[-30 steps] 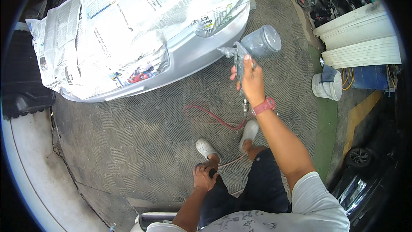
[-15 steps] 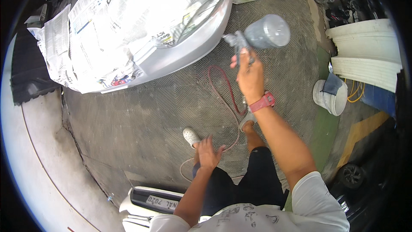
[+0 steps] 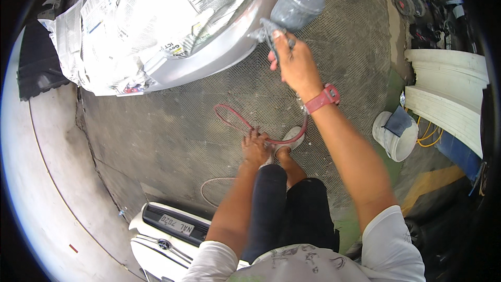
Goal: The person uses a spray gun to apply paint to the front bumper of a car. They move the spray gun back and forth across the surface, covering the grille and lower sections while kneeling on the floor.
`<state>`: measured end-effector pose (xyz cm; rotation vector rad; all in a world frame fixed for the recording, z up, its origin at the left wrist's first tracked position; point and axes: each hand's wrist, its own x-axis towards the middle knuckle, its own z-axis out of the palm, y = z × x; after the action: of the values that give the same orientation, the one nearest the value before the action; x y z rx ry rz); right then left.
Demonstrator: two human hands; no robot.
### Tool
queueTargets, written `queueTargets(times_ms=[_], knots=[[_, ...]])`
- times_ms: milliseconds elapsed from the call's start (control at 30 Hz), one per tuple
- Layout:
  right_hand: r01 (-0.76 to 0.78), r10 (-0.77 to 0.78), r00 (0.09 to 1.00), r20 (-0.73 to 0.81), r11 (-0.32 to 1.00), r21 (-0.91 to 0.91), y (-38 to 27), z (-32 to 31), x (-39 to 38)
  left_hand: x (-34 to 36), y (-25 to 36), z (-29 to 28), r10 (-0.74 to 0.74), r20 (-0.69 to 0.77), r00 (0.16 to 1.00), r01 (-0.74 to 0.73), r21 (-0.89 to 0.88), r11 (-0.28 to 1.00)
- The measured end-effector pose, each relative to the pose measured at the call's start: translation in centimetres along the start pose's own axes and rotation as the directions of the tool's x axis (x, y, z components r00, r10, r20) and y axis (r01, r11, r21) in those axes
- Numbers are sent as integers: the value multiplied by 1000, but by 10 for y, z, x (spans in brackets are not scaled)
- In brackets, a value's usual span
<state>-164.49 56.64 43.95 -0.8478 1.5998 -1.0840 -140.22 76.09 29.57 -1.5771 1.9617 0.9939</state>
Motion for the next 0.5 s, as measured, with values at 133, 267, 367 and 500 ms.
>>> queueTargets(times_ms=[133, 267, 367, 500], knots=[[34, -36, 999, -23, 997, -67, -11, -33, 30, 15, -11, -6, -120, -17, 993, 121, 55, 991], [117, -121, 992, -43, 989, -88, -16, -58, 56, 26, -7, -10, -256, 45, 966, 251, 94, 963], [228, -241, 969, -43, 952, -206, -21, -79, 64, 30, 0, -15, -319, 41, 947, 316, 70, 946], [220, -185, 968, 169, 950, -223, -32, -103, 72, 39, 13, -24, -340, 66, 938, 332, 101, 938]])
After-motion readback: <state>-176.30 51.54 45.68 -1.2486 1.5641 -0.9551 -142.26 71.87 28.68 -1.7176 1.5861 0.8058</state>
